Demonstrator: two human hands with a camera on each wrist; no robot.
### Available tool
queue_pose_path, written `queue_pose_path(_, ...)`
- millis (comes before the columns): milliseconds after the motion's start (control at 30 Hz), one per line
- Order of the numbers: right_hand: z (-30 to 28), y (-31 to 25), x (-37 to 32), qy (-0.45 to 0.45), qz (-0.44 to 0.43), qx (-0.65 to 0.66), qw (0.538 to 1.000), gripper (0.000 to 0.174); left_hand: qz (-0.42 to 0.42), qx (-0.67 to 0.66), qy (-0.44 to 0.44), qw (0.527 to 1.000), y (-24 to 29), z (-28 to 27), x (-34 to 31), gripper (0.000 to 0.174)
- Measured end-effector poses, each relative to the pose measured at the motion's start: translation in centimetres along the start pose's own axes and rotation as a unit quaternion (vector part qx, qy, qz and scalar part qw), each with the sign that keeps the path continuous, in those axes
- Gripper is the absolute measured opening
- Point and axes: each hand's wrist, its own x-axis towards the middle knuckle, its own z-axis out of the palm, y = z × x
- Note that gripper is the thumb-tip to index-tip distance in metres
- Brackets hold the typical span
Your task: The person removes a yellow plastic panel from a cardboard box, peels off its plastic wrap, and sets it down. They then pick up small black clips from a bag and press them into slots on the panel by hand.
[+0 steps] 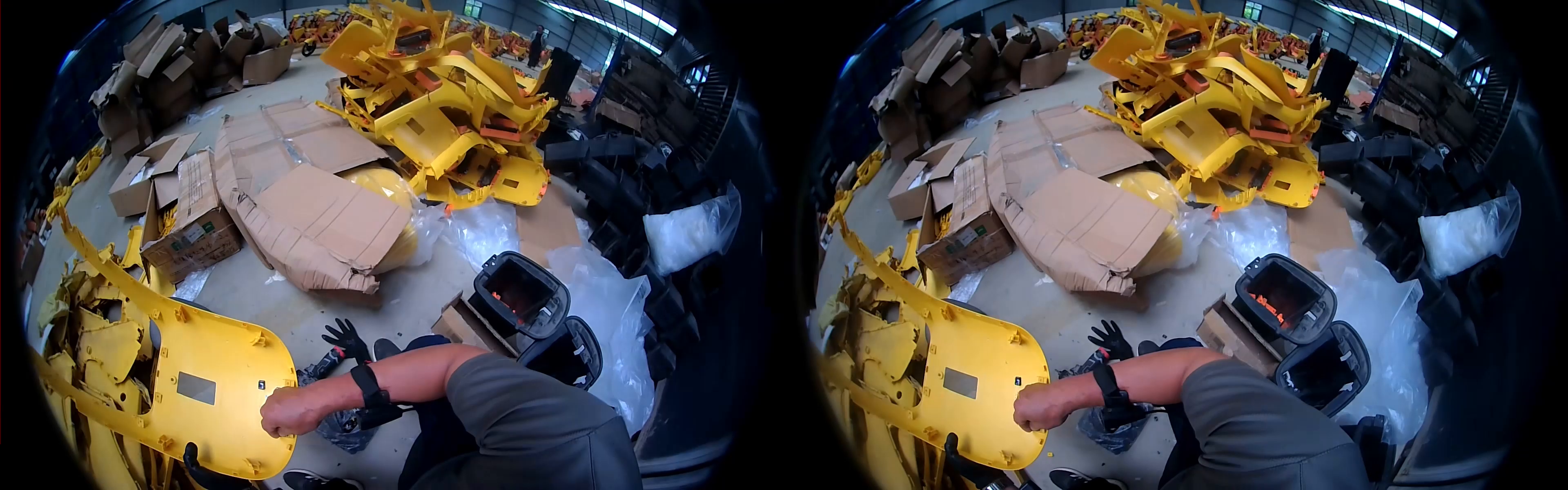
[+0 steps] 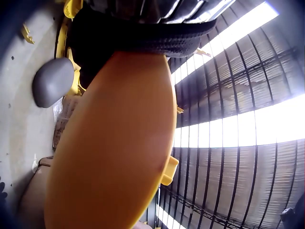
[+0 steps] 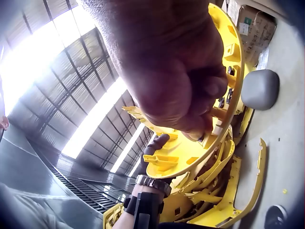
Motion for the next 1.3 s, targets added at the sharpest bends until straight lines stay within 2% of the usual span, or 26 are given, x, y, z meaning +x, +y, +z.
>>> queue_pose_path(100,0.8,0.5,-0.7,0.048,-0.075,-0.017,0.996,0.018,0.002,0.01,-0.011,1.0,-0.1,-0.4,0.2,0.041)
queue_pose_path(133,0.8,0.3,-1.1,0.053,-0.078,-0.043,0.995,0.018,0.072,0.128,-0.018,0.989,-0.2,-0.6,-0.1,0.043)
queue_pose_path(200,0.5,0.1,-1.8,0.062,-0.081,-0.096,0.99,0.017,0.205,0.352,-0.034,0.913,-0.6,-0.8,-0.8,0.048)
queue_pose_path(300,0.1,0.6,-1.4,0.08,-0.099,-0.15,0.981,0.014,0.068,0.145,-0.11,0.981,-1.5,-1.2,2.6,0.048)
queue_pose_path(400,-1.1,0.2,-1.2,0.091,-0.126,-0.16,0.975,0.012,-0.059,-0.06,-0.142,0.986,-1.9,-3.7,5.9,0.049)
queue_pose_path(433,-1.4,-0.1,-1.4,0.095,-0.136,-0.155,0.974,0.01,-0.048,-0.079,-0.1,0.991,-1.3,-1.7,4.2,0.044)
queue_pose_path(500,-1.0,0.2,-1.6,0.101,-0.163,-0.15,0.97,0.011,-0.023,-0.06,-0.069,0.996,-2.3,-3.7,5.5,0.045)
queue_pose_path(567,-1.1,-0.1,-1.8,0.12,-0.188,-0.145,0.964,0.013,-0.083,-0.127,-0.111,0.982,-0.3,-0.6,2.9,0.043)
queue_pose_path(633,-1.1,-0.2,-1.8,0.09,-0.167,-0.15,0.97,0.015,-0.026,-0.085,-0.032,0.996,-1.3,-1.6,3.6,0.038)
queue_pose_path(667,-1.4,-0.5,-1.8,0.077,-0.149,-0.135,0.976,0.011,0.017,-0.053,-0.024,0.998,-2.0,-2.1,4.2,0.035)
queue_pose_path(700,-1.1,-0.2,-1.9,0.065,-0.13,-0.124,0.982,0.014,0.053,-0.02,-0.017,0.998,-2.3,-2.6,4.5,0.033)
queue_pose_path(767,-1.0,0.1,-2.2,0.098,-0.117,-0.107,0.982,0.02,0.115,0.06,0.029,0.991,-2.8,-2.9,4.6,0.027)
queue_pose_path(800,-1.2,-0.3,-2.5,0.124,-0.119,-0.081,0.982,0.024,0.231,0.222,-0.003,0.947,-3.6,-4.4,5.1,0.023)
queue_pose_path(867,-2.5,0.0,-2.5,0.159,-0.124,-0.026,0.979,0.025,0.223,0.187,-0.012,0.957,-3.5,-5.6,5.2,0.018)
queue_pose_path(900,-3.7,-0.1,-2.8,0.147,-0.071,0.026,0.986,0.014,0.143,0.065,-0.003,0.988,-2.7,-5.3,4.6,0.02)
queue_pose_path(933,-4.5,0.9,-2.8,0.192,-0.057,0.056,0.978,0.008,0.234,0.226,0.0,0.946,-3.4,-6.7,5.2,0.022)
queue_pose_path(967,-5.4,1.5,-2.9,0.19,0.054,0.113,0.974,0.01,0.324,0.371,0.034,0.87,-4.1,-8.1,5.7,0.023)
queue_pose_path(1000,-5.7,4.1,-2.6,0.182,0.099,0.066,0.976,0.012,0.328,0.377,0.038,0.865,-3.7,-8.5,5.4,0.023)
queue_pose_path(1067,-5.0,11.1,-2.2,0.13,0.163,-0.001,0.978,0.017,0.382,0.507,0.039,0.771,-1.9,-8.0,3.6,0.022)
queue_pose_path(1100,-3.8,15.2,-2.3,0.059,0.203,-0.075,0.974,0.016,0.411,0.562,0.045,0.716,-1.0,-7.8,2.7,0.022)
queue_pose_path(1133,-2.1,18.8,-2.5,-0.013,0.24,-0.15,0.959,0.015,0.323,0.438,0.07,0.836,-0.9,-8.3,2.6,0.021)
queue_pose_path(1167,0.1,21.8,-2.9,-0.084,0.294,-0.153,0.94,0.016,0.28,0.41,0.085,0.864,-0.8,-8.2,2.1,0.021)
queue_pose_path(1200,2.3,22.4,-2.8,-0.142,0.373,-0.104,0.911,0.017,0.236,0.38,0.103,0.888,-0.7,-8.2,1.6,0.021)
queue_pose_path(1233,6.4,25.0,-3.8,-0.163,0.344,-0.121,0.917,0.018,0.247,0.461,0.105,0.846,-0.2,-7.6,0.6,0.023)
queue_pose_path(1267,10.8,27.0,-4.8,-0.184,0.328,-0.082,0.923,0.019,0.231,0.483,0.107,0.838,0.2,-7.0,-0.3,0.028)
queue_pose_path(1300,14.9,27.8,-5.8,-0.194,0.289,-0.046,0.936,0.019,0.191,0.432,0.129,0.872,0.3,-7.5,-0.6,0.035)
